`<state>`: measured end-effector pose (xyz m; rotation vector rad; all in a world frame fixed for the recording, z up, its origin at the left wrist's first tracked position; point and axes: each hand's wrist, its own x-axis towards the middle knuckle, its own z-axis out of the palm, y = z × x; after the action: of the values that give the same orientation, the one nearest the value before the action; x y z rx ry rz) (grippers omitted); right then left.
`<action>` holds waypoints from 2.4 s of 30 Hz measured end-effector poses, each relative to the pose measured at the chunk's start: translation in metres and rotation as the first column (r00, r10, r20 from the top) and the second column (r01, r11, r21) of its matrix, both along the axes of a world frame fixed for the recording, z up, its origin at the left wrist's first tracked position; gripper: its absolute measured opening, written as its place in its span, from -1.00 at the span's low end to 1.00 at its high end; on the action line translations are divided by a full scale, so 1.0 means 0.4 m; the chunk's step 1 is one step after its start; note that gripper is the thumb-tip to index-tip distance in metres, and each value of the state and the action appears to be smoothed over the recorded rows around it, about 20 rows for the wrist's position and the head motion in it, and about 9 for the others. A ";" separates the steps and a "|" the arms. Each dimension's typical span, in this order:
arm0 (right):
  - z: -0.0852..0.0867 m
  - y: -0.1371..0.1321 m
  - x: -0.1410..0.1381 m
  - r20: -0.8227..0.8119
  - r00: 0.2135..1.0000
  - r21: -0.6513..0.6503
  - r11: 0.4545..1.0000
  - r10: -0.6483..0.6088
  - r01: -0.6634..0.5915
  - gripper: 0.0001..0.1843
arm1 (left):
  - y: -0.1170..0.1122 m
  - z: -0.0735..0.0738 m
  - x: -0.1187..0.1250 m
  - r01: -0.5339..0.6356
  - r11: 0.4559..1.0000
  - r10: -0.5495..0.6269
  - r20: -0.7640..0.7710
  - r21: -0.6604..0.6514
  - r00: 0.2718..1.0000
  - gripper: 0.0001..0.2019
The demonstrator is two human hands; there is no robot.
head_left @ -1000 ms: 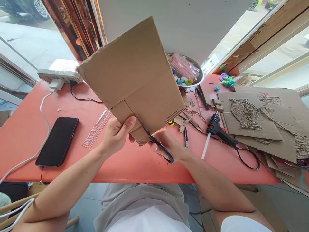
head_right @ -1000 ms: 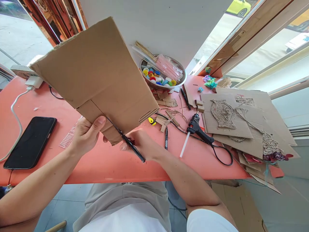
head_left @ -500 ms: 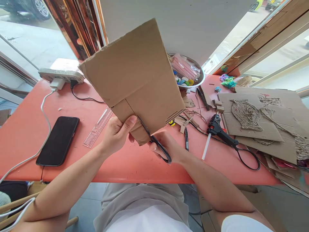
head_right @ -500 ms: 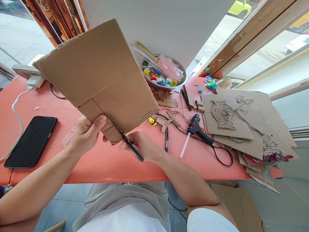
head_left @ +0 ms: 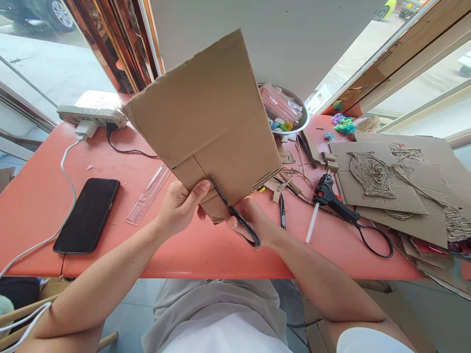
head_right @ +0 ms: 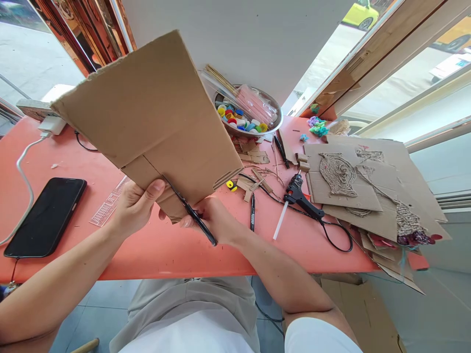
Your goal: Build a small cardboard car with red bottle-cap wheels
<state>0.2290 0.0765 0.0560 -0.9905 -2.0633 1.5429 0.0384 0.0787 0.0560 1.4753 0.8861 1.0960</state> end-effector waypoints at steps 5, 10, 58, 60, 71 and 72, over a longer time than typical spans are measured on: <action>-0.005 0.000 0.000 -0.036 0.995 -0.101 0.991 -0.093 0.089 -0.13 | -0.001 0.001 0.000 -0.006 1.000 0.006 -0.015 0.008 1.000 -0.34; -0.009 -0.001 0.002 -0.028 0.993 -0.160 0.981 -0.119 0.113 -0.15 | -0.004 0.008 -0.001 -0.028 1.000 0.028 -0.027 0.014 0.999 -0.29; 0.021 -0.006 0.049 0.072 0.995 -0.247 0.968 0.064 -0.044 -0.07 | 0.025 -0.007 -0.010 -0.285 0.957 0.288 -0.043 0.058 0.957 -0.27; 0.028 -0.002 0.056 0.092 0.992 -0.240 0.969 0.081 -0.057 -0.06 | 0.023 -0.005 -0.009 -0.274 0.959 0.278 -0.061 0.074 0.959 -0.26; -0.016 0.010 0.065 0.021 0.988 -0.251 0.957 0.153 -0.143 -0.02 | 0.025 -0.013 -0.010 -0.309 0.940 0.325 -0.101 0.146 0.940 -0.28; -0.011 0.010 0.067 0.033 0.986 -0.243 0.958 0.162 -0.149 -0.02 | 0.026 -0.014 -0.014 -0.319 0.934 0.338 -0.112 0.159 0.934 -0.29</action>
<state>0.2559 0.0806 0.0516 -0.9794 -2.0678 1.9034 0.0329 0.0891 0.0503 1.5667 1.2092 1.3345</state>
